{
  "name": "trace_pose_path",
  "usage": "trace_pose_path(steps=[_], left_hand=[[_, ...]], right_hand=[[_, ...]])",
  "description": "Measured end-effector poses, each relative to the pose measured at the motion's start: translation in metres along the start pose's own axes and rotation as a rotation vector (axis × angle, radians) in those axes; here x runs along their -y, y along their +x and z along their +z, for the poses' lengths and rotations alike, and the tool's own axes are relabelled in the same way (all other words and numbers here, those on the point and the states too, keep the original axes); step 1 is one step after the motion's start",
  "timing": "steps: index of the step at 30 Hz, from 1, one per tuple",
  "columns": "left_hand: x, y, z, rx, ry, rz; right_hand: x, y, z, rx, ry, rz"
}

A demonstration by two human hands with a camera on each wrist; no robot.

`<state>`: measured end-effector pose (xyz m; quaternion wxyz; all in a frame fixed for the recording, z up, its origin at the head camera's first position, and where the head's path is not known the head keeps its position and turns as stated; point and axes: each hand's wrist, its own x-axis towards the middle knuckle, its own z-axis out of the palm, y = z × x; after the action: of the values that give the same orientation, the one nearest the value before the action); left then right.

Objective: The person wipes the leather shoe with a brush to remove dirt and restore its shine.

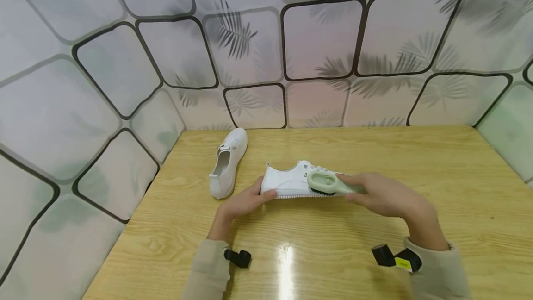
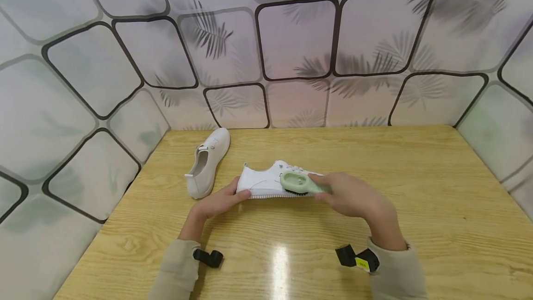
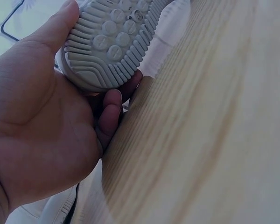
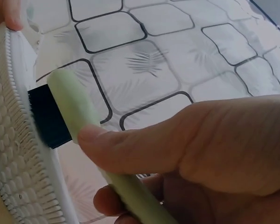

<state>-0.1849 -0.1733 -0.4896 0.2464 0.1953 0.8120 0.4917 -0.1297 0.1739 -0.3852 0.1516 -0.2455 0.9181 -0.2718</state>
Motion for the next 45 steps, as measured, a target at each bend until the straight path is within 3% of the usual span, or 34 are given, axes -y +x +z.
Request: trace_pose_path(steps=[7,13,21,29,38,45], left_hand=[[-0.001,-0.002,-0.001,-0.003,0.004,-0.004],[0.001,-0.001,-0.001,0.004,0.001,0.000],[0.000,0.000,-0.001,0.005,-0.001,0.014],[0.000,0.000,-0.001,0.014,-0.004,0.022],[-0.002,0.001,0.001,0.016,-0.018,0.025],[-0.002,-0.001,0.000,0.011,0.007,0.011]], right_hand=[[0.007,0.007,0.006,-0.005,-0.035,0.033],[0.013,0.015,0.013,0.015,0.000,0.042],[0.006,0.008,0.005,0.006,0.000,0.020],[0.015,0.019,0.016,0.009,-0.042,-0.006],[-0.002,0.002,0.003,0.003,0.008,0.004],[0.017,0.014,0.013,0.010,-0.058,-0.007]])
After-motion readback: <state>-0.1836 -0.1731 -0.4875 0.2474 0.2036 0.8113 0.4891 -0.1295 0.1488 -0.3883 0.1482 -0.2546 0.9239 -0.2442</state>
